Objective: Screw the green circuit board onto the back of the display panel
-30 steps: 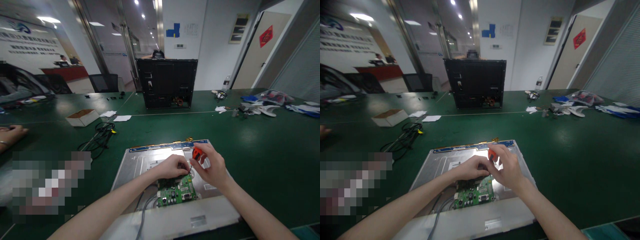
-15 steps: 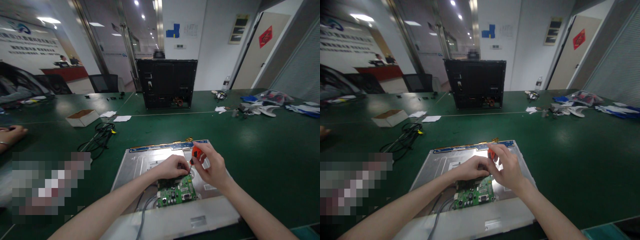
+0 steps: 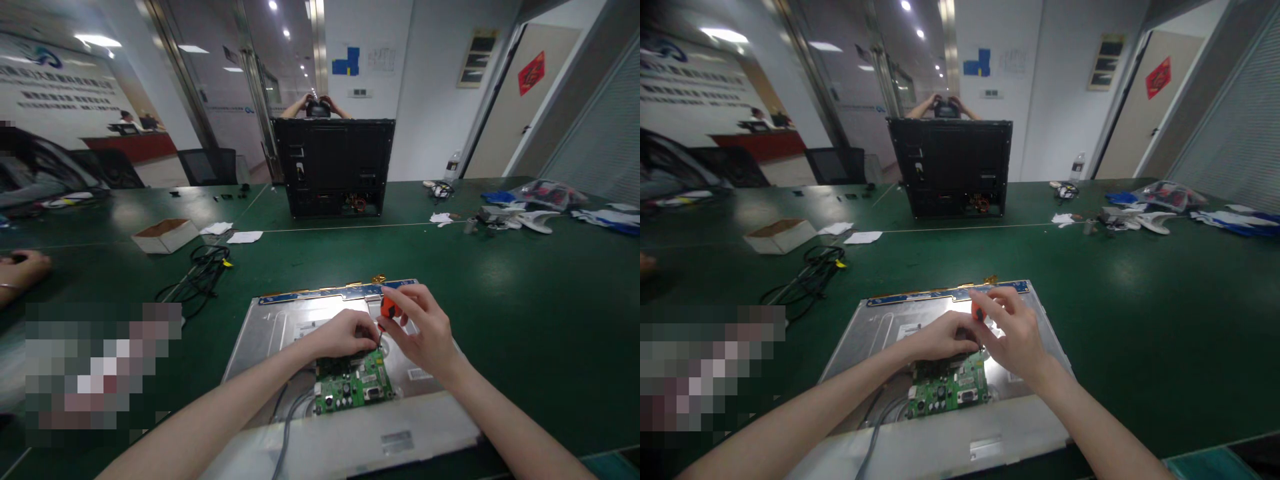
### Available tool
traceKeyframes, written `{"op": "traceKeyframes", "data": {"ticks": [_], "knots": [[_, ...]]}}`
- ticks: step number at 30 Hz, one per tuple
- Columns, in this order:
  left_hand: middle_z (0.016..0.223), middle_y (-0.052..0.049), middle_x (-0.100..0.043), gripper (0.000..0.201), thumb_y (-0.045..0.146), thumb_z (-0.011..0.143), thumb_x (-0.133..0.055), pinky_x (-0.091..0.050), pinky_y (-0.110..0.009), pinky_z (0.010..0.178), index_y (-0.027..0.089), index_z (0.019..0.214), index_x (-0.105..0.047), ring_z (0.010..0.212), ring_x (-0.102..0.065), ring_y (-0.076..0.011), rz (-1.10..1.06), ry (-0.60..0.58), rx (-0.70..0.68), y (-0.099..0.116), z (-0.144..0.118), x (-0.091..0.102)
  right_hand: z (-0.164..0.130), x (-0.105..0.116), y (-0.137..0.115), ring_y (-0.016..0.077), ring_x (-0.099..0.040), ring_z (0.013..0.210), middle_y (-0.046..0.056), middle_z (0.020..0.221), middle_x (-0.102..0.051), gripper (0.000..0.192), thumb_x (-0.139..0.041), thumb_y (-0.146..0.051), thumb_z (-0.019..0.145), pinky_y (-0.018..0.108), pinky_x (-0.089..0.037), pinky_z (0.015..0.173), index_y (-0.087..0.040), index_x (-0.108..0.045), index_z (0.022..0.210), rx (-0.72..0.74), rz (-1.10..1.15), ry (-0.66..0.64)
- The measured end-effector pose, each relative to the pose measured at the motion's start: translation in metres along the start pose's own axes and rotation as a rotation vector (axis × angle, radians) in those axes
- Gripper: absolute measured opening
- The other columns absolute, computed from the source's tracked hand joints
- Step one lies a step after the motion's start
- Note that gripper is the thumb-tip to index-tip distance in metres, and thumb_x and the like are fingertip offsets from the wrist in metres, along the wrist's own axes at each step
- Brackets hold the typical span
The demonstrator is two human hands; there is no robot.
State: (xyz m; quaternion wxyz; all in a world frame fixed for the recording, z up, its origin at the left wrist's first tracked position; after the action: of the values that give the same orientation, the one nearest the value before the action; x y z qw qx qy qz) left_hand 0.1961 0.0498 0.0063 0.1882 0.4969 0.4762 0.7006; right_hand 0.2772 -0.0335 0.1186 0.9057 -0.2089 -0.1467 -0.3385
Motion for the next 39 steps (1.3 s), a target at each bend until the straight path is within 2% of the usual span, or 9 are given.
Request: {"op": "traceKeyframes", "data": {"ticks": [4, 10, 20, 25, 32, 39], "knots": [[0.077, -0.001, -0.069, 0.009, 0.008, 0.076, -0.068, -0.046, -0.023, 0.07, 0.013, 0.082, -0.073, 0.073, -0.062, -0.0158, 0.001, -0.001, -0.012, 0.0006, 0.0, 0.0003, -0.0004, -0.0014, 0.0003, 0.0125, -0.059, 0.066, 0.006, 0.1, -0.059, 0.051, -0.056, -0.013, 0.091, 0.023, -0.053, 0.049, -0.028, -0.048, 0.14, -0.021, 0.045, -0.023], [0.078, -0.002, -0.07, 0.01, 0.008, 0.077, -0.067, -0.046, -0.023, 0.069, 0.012, 0.084, -0.073, 0.073, -0.062, -0.0158, -0.014, -0.003, -0.032, 0.0007, -0.0003, -0.0002, -0.0023, -0.0027, 0.0021, 0.0118, -0.056, 0.06, 0.008, 0.099, -0.062, 0.047, -0.055, -0.015, 0.09, 0.024, -0.052, 0.048, -0.022, -0.047, 0.136, -0.03, 0.042, -0.03], [0.078, -0.001, -0.07, 0.01, 0.008, 0.077, -0.068, -0.046, -0.022, 0.068, 0.013, 0.084, -0.073, 0.072, -0.062, -0.0153, -0.005, 0.003, -0.022, -0.003, -0.0003, -0.0008, -0.0013, -0.0033, 0.002, 0.011, -0.057, 0.062, 0.005, 0.099, -0.056, 0.05, -0.057, -0.014, 0.091, 0.025, -0.054, 0.051, -0.03, -0.049, 0.138, -0.02, 0.044, -0.036], [0.08, -0.001, -0.071, 0.009, 0.01, 0.079, -0.068, -0.047, -0.023, 0.071, 0.014, 0.084, -0.073, 0.075, -0.062, -0.0157, 0.028, -0.012, -0.016, -0.0023, 0.0002, -0.0016, -0.0024, -0.0044, 0.0038, 0.0129, -0.057, 0.066, 0.007, 0.102, -0.057, 0.056, -0.053, -0.012, 0.089, 0.024, -0.053, 0.049, -0.027, -0.043, 0.142, -0.047, 0.073, -0.045], [0.077, -0.001, -0.07, 0.01, 0.008, 0.078, -0.068, -0.046, -0.022, 0.069, 0.014, 0.084, -0.073, 0.073, -0.062, -0.0153, 0.022, -0.003, -0.021, 0.0003, 0.0, -0.0008, -0.0022, -0.005, 0.003, 0.0134, -0.058, 0.065, 0.005, 0.093, -0.06, 0.05, -0.055, -0.013, 0.089, 0.022, -0.051, 0.048, -0.024, -0.045, 0.136, -0.03, 0.091, -0.041], [0.078, -0.001, -0.07, 0.009, 0.01, 0.078, -0.068, -0.047, -0.023, 0.069, 0.014, 0.084, -0.073, 0.074, -0.062, -0.0157, 0.009, -0.006, -0.017, -0.003, -0.0002, -0.0015, -0.0007, -0.0031, 0.003, 0.0104, -0.057, 0.061, 0.002, 0.095, -0.057, 0.049, -0.06, -0.017, 0.091, 0.021, -0.051, 0.047, -0.032, -0.048, 0.135, -0.016, 0.045, -0.021]]}}
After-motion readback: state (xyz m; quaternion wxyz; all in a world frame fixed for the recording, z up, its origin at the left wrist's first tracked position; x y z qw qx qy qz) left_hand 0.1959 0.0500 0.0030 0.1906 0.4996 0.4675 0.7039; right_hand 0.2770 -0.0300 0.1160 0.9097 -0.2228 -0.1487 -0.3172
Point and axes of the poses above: each hand's wrist, its own z-axis towards the middle knuckle, its own x-axis out of the back of the hand, y = z × x, the point moved 9 cm from there along z, towards the middle knuckle
